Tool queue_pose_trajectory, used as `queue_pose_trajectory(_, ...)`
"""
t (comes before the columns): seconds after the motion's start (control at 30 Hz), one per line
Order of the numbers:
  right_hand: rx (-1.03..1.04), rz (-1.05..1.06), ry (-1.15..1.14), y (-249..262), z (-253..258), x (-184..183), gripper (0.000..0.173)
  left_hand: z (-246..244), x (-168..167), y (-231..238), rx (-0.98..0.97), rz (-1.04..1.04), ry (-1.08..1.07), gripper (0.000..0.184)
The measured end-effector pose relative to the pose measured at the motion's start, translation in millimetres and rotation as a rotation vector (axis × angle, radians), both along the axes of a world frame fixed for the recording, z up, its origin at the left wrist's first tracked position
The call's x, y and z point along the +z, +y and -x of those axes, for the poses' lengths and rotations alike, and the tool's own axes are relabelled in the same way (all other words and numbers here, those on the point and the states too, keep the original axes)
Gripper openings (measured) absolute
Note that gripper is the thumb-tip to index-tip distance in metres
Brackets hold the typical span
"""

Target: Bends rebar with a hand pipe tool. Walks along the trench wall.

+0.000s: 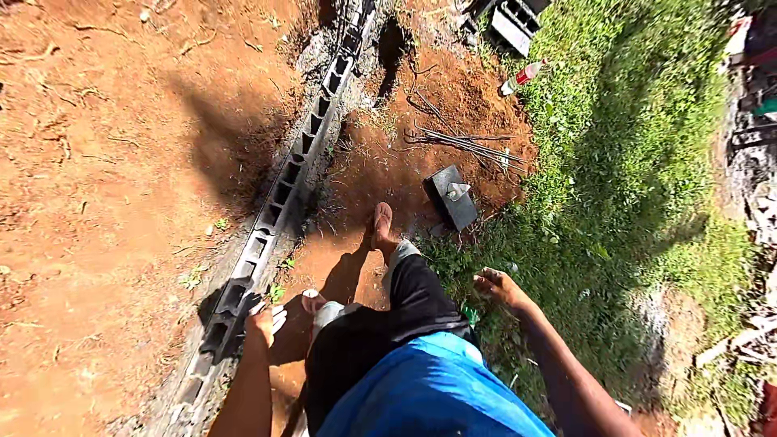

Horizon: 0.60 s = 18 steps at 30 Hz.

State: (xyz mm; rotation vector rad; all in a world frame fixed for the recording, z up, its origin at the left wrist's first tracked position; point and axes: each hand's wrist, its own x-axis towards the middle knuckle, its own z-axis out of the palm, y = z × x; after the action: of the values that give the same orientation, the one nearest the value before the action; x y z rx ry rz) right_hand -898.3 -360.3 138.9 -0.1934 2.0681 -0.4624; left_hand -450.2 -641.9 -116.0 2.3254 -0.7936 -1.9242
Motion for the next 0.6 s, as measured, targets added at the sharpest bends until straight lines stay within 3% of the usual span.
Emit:
queue_pose_trajectory(0.1, -0.062, 0.034, 0.046, -25.2, 63.1, -20.3, 0.026, 4.8, -13.9, -8.5, -0.062, 0.049, -0.018, 0.046)
queue_pose_trajectory(0.2, 0.039, -0.013, 0.032, -62.6, 145.2, -73.2, 0.029, 18.9, -40.3, -20.8, -0.022, 0.021, -0.039, 0.052)
queue_pose_trajectory(0.33, 0.340, -0.233, 0.023, -135.7, 279.1, -202.6, 0.037, 49.1, -97.6, -31.3, 0.040, 0.013, -0.172, 0.048)
queue_pose_trajectory(0.47, 0.741, -0.444, 0.081, -219.4, 404.8, -338.1, 0.040, 101.9, -137.7, -33.6, -0.048, -0.125, -0.292, 0.054)
queue_pose_trajectory(0.53, 0.834, -0.464, 0.133, -254.2, 468.7, -399.3, 0.041, 140.3, -151.9, -27.1, -0.105, -0.211, -0.335, 0.058)
queue_pose_trajectory(0.6, 0.796, -0.412, 0.233, -275.4, 525.8, -455.8, 0.039, 171.2, -165.6, -13.1, -0.168, -0.268, -0.391, 0.058)
